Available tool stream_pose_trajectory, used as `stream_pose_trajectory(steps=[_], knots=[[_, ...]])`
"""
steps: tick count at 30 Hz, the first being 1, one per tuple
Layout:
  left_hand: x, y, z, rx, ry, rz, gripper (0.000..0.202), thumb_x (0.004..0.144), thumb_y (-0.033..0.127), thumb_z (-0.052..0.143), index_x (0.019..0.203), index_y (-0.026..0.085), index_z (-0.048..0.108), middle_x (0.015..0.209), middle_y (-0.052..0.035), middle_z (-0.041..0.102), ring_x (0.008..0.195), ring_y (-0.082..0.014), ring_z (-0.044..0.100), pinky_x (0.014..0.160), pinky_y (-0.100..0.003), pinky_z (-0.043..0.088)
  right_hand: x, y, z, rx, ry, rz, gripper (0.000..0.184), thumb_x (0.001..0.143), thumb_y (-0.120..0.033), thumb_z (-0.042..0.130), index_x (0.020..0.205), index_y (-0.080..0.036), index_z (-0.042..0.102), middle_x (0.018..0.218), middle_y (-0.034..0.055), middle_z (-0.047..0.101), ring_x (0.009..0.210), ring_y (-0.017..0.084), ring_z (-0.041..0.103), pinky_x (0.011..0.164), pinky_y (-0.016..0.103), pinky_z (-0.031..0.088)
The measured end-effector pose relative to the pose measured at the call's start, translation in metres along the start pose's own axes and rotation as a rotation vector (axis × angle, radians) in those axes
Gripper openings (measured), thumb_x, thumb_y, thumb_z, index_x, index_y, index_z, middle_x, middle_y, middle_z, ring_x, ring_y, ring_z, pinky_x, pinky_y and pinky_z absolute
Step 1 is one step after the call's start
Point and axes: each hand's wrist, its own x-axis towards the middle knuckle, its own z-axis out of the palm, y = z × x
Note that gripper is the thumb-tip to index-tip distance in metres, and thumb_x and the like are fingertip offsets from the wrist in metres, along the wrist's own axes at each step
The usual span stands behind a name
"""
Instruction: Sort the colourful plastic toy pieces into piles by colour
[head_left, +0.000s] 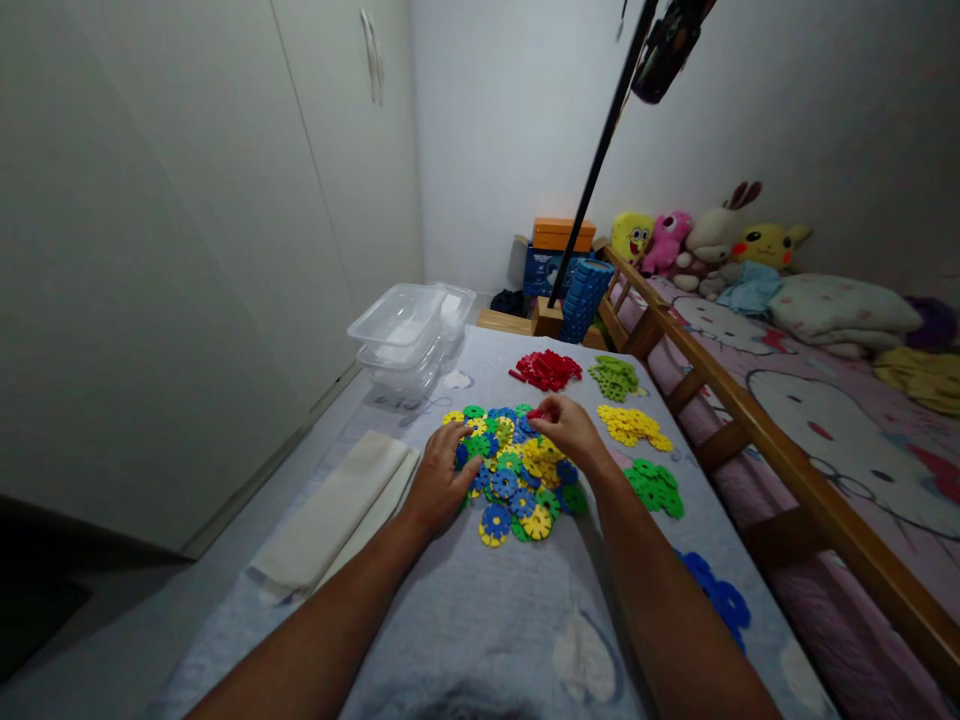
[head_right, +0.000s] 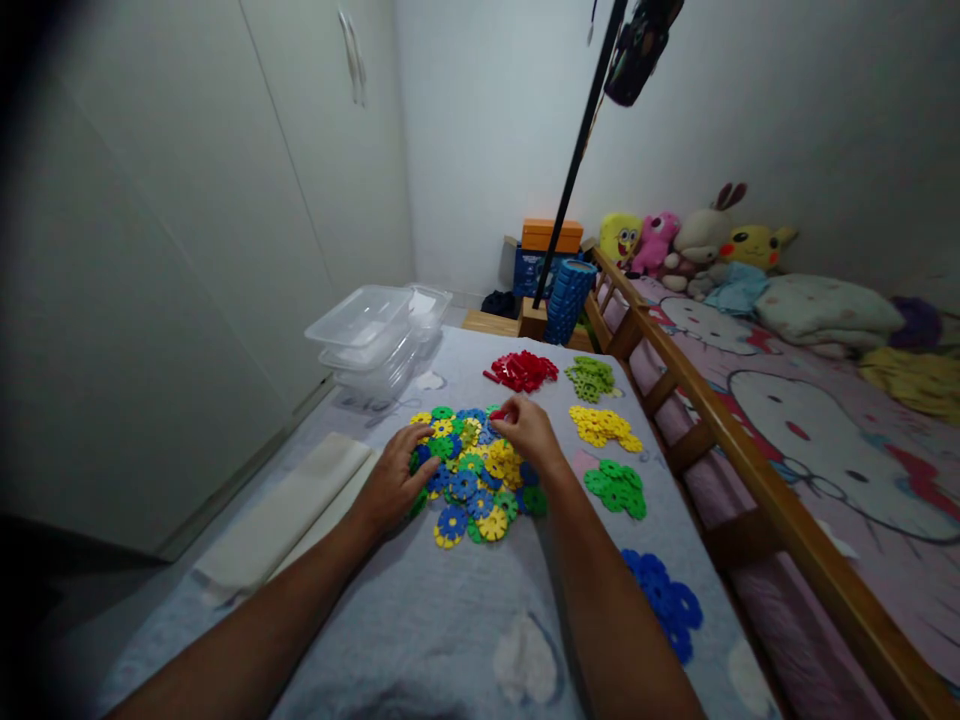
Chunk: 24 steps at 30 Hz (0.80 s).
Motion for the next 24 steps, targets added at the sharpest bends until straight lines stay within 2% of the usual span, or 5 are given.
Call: stream_pose_trajectory(steps=[2, 6, 11, 17, 24], knots=[[0.0, 0.0, 0.002, 0.029, -0.005, 0.015, 0.04, 0.09, 0.04, 0.056, 0.125, 0.02, 0.057, 0.137, -0.0129, 0.056, 0.133, -0.0291, 0.049, 0.116, -0.052, 0.036, 0.022, 0.024, -0.005, -0.002, 0.162, 0.11, 0.015, 0.068, -0.028, 0.069, 0.076, -0.019, 0.06, 0.063, -0.0048, 0.057, 0.059, 0.013, 0.051, 0.057, 0.024, 0.034], [0.0, -0.001, 0.003, 0.058, -0.02, 0.034, 0.042, 0.089, 0.041, 0.057, 0.126, 0.02, 0.058, 0.135, -0.0136, 0.058, 0.131, -0.0303, 0.05, 0.115, -0.054, 0.038, 0.054, 0.065, -0.009, -0.105, 0.321, 0.274, 0.01, 0.065, -0.02, 0.066, 0.071, -0.02, 0.058, 0.063, -0.0025, 0.059, 0.062, 0.016, 0.054, 0.059, 0.025, 0.036], [0.0, -0.003, 0.004, 0.05, -0.034, 0.043, 0.041, 0.089, 0.041, 0.057, 0.125, 0.021, 0.058, 0.134, -0.013, 0.059, 0.129, -0.03, 0.052, 0.113, -0.054, 0.039, 0.083, 0.089, -0.016, -0.213, 0.527, 0.415, 0.011, 0.064, -0.014, 0.065, 0.068, -0.021, 0.057, 0.069, 0.0041, 0.064, 0.07, 0.019, 0.059, 0.066, 0.027, 0.041], [0.0, -0.003, 0.003, 0.067, -0.038, 0.036, 0.042, 0.089, 0.042, 0.057, 0.125, 0.021, 0.058, 0.134, -0.0136, 0.059, 0.13, -0.0305, 0.052, 0.114, -0.054, 0.039, 0.102, 0.095, -0.015, -0.187, 0.529, 0.378, 0.018, 0.061, -0.009, 0.06, 0.076, -0.019, 0.062, 0.073, 0.0044, 0.067, 0.076, 0.02, 0.062, 0.073, 0.027, 0.046], [0.0, -0.002, 0.002, 0.094, -0.035, 0.041, 0.042, 0.09, 0.043, 0.057, 0.125, 0.02, 0.058, 0.136, -0.0144, 0.058, 0.132, -0.0314, 0.05, 0.114, -0.055, 0.039, 0.096, 0.102, -0.008, -0.13, 0.497, 0.322, 0.027, 0.059, -0.006, 0.053, 0.08, -0.016, 0.067, 0.085, 0.0101, 0.073, 0.087, 0.022, 0.064, 0.083, 0.028, 0.047]])
